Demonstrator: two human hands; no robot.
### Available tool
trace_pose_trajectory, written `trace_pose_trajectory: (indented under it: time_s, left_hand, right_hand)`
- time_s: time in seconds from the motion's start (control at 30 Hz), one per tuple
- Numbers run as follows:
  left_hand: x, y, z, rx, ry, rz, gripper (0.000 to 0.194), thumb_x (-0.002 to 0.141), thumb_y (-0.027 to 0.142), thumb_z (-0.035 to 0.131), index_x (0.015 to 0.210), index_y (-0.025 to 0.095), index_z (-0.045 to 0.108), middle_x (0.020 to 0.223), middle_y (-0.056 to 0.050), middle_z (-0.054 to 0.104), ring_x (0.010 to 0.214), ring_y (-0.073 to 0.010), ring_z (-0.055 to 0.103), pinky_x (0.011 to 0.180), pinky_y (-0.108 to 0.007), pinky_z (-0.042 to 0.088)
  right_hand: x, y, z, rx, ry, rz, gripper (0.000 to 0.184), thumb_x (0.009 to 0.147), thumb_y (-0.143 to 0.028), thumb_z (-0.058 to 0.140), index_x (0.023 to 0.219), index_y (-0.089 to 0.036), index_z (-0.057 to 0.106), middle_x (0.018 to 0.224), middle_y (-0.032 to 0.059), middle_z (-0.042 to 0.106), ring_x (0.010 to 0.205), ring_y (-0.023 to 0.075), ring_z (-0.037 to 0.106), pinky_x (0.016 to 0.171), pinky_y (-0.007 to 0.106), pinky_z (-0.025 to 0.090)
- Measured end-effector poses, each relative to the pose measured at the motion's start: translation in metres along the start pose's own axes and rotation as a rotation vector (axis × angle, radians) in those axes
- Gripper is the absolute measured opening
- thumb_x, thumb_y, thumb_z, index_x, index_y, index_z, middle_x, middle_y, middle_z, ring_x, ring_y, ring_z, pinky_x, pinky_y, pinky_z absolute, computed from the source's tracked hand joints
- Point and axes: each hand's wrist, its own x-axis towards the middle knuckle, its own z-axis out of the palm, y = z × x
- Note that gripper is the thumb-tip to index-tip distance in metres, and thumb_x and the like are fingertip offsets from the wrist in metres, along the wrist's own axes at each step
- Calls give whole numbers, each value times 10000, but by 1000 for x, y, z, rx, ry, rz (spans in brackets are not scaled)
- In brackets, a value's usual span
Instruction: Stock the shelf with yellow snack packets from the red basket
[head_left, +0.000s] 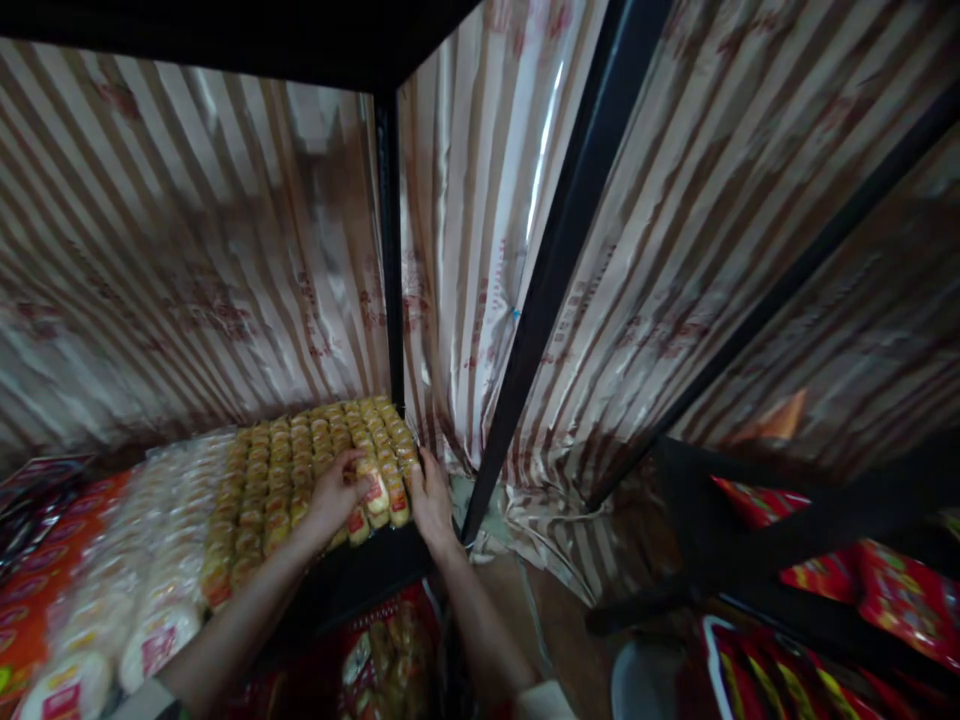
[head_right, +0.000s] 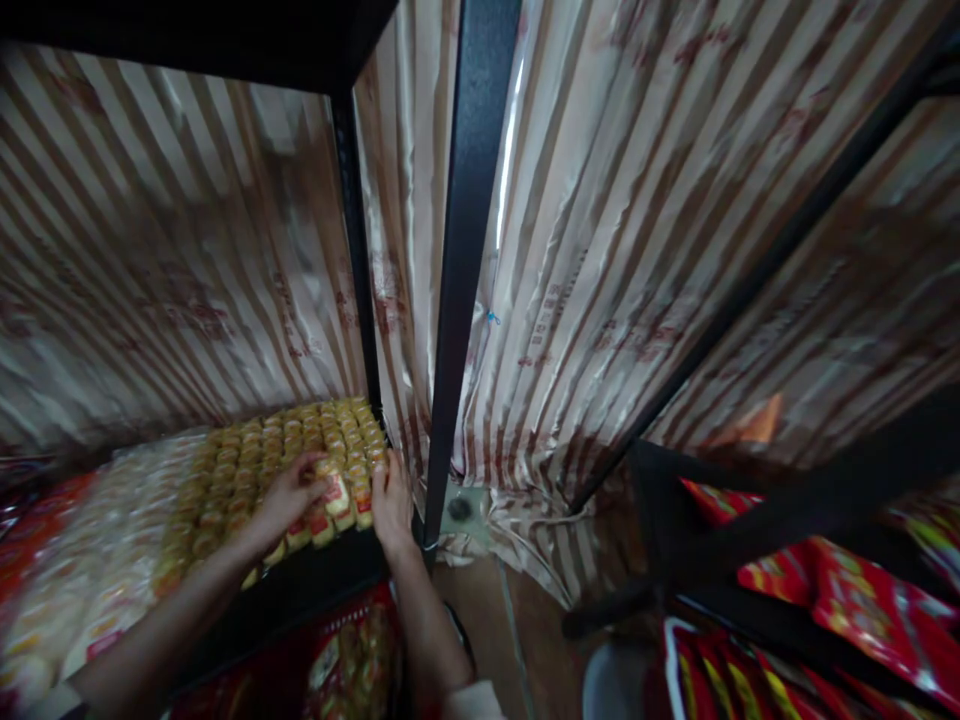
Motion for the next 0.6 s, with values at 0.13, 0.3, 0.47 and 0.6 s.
trace_pose_trajectory:
  time_s: [0.13, 0.3, 0.47, 0.6]
  left_hand:
    - [29, 21, 4, 175, 100, 139, 332, 691, 181, 539, 1023, 175, 529, 887, -27, 616, 775, -155, 587, 723, -286, 470]
    - [65, 33, 15, 281, 122, 168, 334, 709, 182, 569, 1038, 165, 517, 889, -39, 633, 775, -164, 598, 752, -306, 462]
    - [97, 29, 28, 258, 149, 198, 327, 710, 164, 581, 1032, 173, 521, 909, -41, 638, 802, -154, 607, 761, -288, 468]
    - [113, 30, 34, 311, 166, 190, 301, 720, 174, 577, 1017, 155, 530, 919, -59, 640, 812, -158, 603, 766, -281, 461]
  right_hand:
    - [28, -5, 8, 9, 1, 112, 555, 903, -417, 292, 1314, -69, 428, 1329, 159, 474, 1249, 236, 415, 1053, 391, 295]
    - [55, -3, 15, 13, -36, 155, 535, 903, -428, 293, 1279, -100, 484, 1300, 147, 510, 1231, 251, 442, 1034, 399, 317]
    - [72, 11, 16, 71, -40, 192, 576, 902, -489, 267, 1291, -119, 476, 1311, 136, 504, 1243, 235, 433, 1044, 384, 306]
    - [77, 14, 15, 109, -82, 156, 586, 897, -520, 272, 1281, -136, 494, 1312, 120, 506, 1262, 230, 410, 1059, 372, 284]
